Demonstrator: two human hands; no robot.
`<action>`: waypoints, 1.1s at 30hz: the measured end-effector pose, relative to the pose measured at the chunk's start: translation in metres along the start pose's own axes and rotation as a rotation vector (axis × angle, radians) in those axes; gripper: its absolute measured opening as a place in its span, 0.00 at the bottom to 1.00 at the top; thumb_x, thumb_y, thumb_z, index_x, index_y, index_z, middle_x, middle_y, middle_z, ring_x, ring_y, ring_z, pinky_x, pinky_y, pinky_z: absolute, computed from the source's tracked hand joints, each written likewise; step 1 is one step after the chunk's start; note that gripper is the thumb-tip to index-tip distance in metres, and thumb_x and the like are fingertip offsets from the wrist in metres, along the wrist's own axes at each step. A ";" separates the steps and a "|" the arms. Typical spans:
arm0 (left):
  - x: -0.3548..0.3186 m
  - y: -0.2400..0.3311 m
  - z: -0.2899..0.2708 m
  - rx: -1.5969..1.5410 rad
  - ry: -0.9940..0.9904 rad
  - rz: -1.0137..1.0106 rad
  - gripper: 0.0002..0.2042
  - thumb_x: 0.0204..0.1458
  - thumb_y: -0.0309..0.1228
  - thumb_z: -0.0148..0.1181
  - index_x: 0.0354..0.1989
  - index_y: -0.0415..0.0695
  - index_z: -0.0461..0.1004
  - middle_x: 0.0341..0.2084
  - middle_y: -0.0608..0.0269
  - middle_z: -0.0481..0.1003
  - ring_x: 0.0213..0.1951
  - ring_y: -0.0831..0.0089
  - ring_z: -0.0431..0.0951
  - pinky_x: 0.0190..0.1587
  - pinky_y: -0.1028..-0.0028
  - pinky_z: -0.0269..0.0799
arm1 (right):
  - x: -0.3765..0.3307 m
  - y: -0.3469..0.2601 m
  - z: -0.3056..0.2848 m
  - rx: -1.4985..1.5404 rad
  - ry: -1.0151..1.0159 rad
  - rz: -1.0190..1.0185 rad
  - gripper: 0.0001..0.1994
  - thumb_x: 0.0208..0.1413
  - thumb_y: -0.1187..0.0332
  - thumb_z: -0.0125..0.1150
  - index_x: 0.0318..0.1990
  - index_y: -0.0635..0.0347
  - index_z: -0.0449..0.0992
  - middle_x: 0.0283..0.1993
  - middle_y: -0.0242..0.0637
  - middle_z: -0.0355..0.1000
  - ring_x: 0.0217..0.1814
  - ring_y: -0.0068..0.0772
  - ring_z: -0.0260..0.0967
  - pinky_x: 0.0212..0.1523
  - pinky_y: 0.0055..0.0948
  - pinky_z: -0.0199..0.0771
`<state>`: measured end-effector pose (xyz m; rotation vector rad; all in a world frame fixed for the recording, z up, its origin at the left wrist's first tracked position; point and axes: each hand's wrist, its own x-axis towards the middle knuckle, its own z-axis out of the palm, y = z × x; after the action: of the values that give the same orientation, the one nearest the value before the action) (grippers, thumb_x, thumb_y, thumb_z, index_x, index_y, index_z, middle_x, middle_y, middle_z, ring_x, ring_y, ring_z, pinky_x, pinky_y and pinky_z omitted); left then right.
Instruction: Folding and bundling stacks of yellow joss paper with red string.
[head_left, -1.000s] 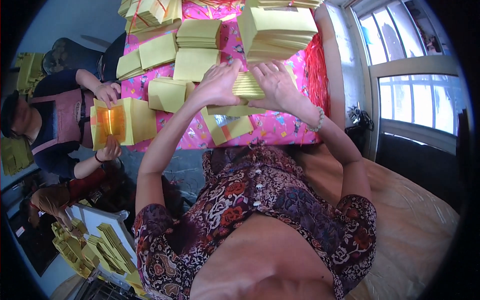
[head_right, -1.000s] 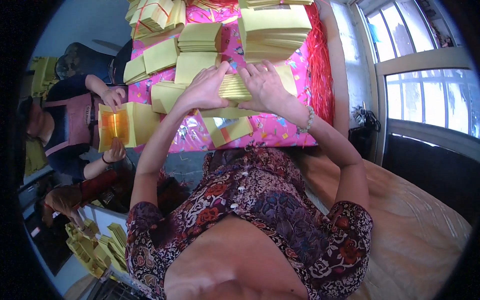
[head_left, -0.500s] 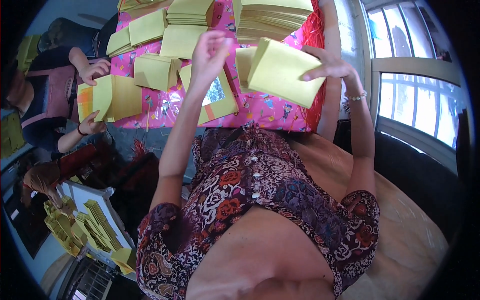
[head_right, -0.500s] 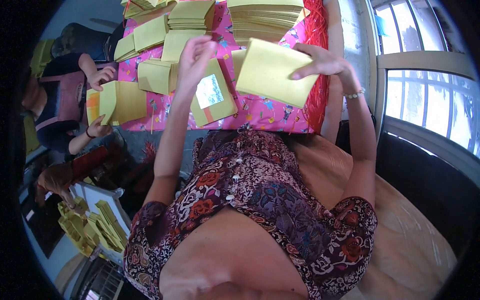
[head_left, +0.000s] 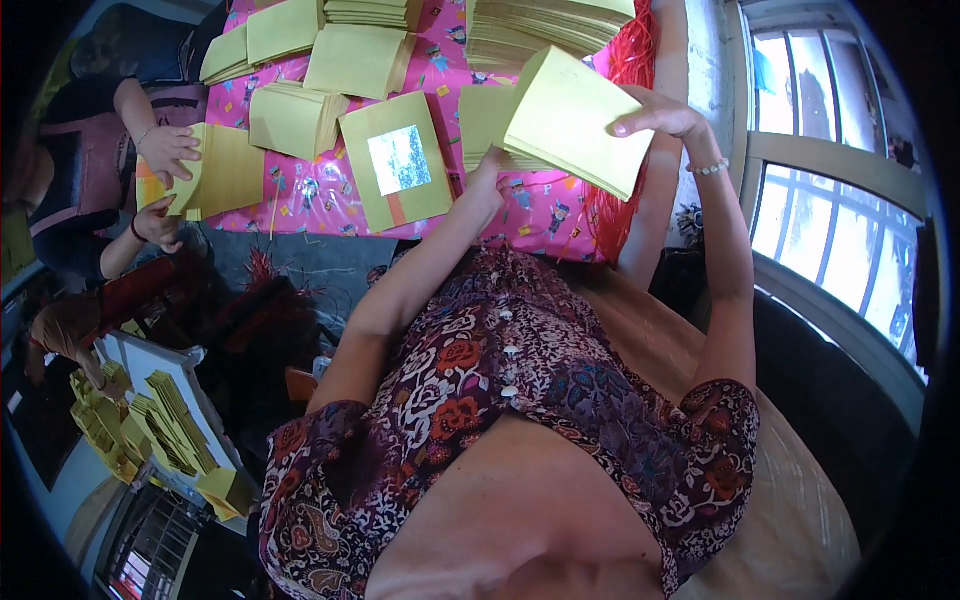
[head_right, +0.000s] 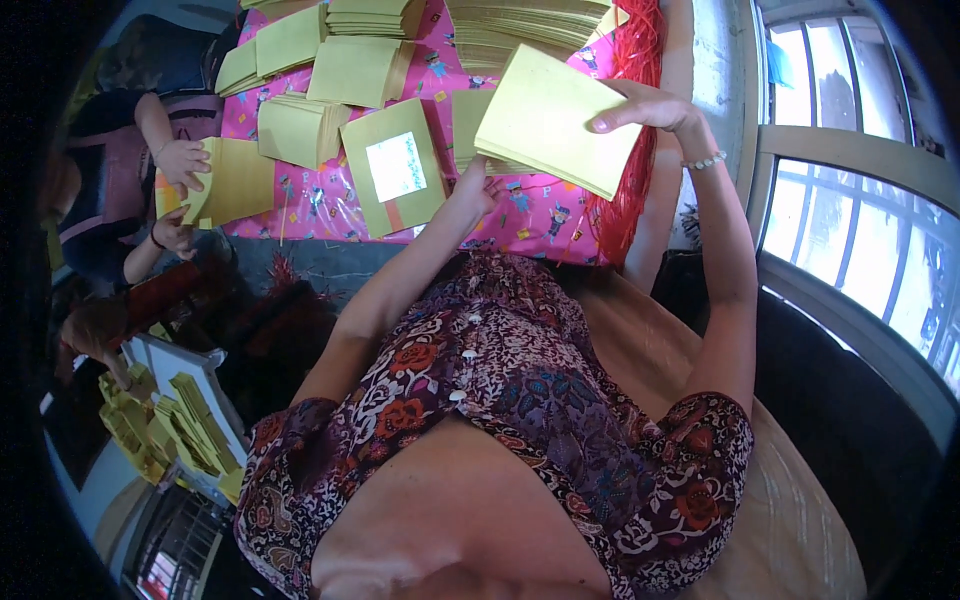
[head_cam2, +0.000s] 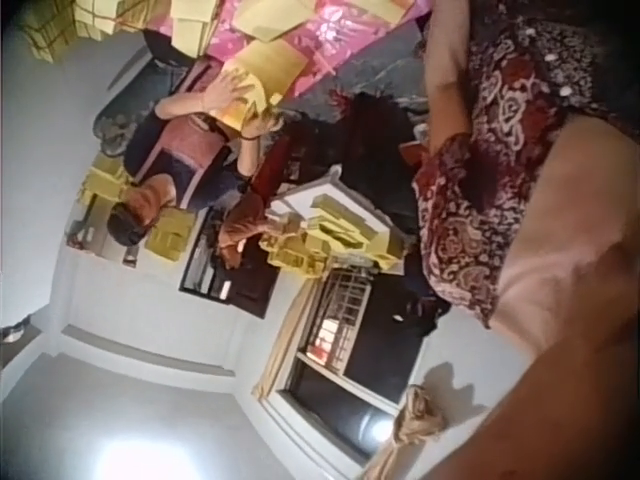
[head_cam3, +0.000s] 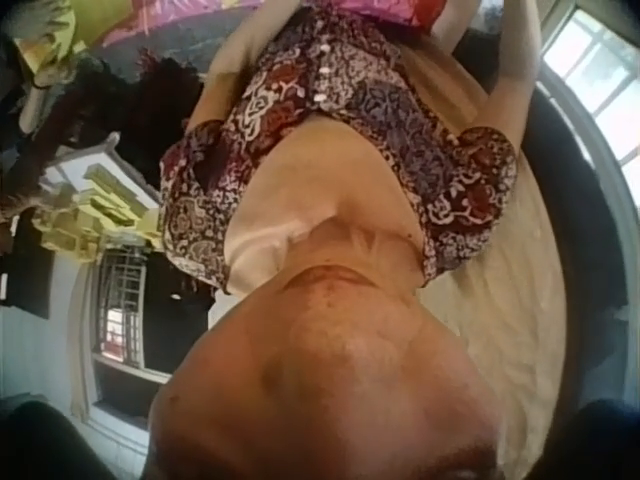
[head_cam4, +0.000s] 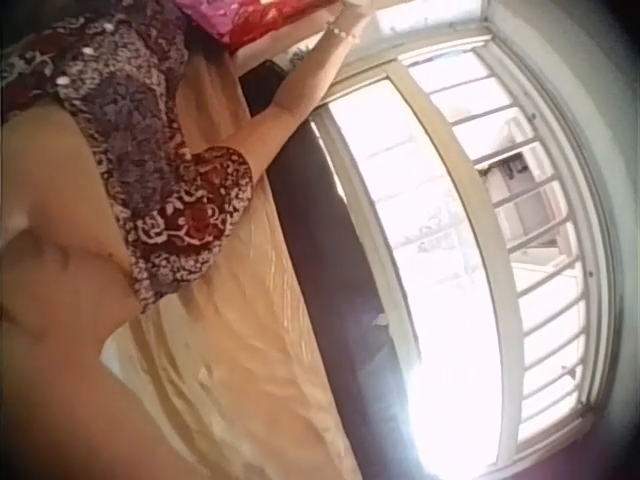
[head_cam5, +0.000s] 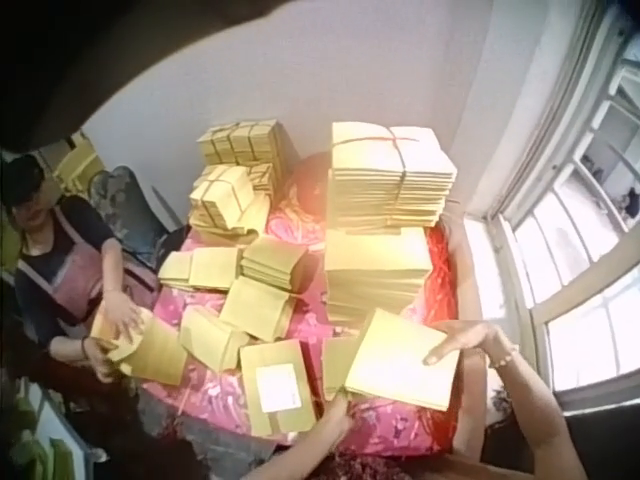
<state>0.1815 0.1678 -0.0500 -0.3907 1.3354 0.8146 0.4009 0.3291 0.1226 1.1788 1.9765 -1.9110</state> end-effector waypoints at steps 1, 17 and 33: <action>-0.006 0.000 0.005 0.001 -0.003 -0.005 0.30 0.46 0.46 0.65 0.55 0.49 0.59 0.45 0.58 0.64 0.37 0.66 0.69 0.35 0.68 0.67 | 0.004 -0.002 0.001 0.002 -0.021 0.006 0.50 0.37 0.47 0.72 0.61 0.75 0.56 0.57 0.51 0.65 0.59 0.39 0.62 0.60 0.32 0.58; 0.059 -0.026 -0.015 -0.068 0.189 0.403 0.27 0.48 0.30 0.65 0.49 0.44 0.52 0.39 0.59 0.68 0.28 0.76 0.73 0.26 0.80 0.73 | 0.125 -0.012 0.004 -0.132 -0.305 0.146 0.50 0.38 0.46 0.72 0.64 0.68 0.54 0.61 0.48 0.62 0.64 0.38 0.56 0.65 0.34 0.52; 0.009 0.003 -0.003 -0.114 -0.081 0.218 0.11 0.53 0.23 0.57 0.44 0.41 0.67 0.37 0.57 0.74 0.34 0.67 0.78 0.33 0.70 0.74 | 0.144 0.022 -0.005 -0.140 -0.247 0.175 0.47 0.38 0.46 0.71 0.61 0.69 0.60 0.59 0.46 0.65 0.63 0.38 0.58 0.64 0.32 0.53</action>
<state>0.1775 0.1698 -0.0584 -0.3014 1.2733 1.0811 0.3187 0.3922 0.0200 0.9898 1.7824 -1.7098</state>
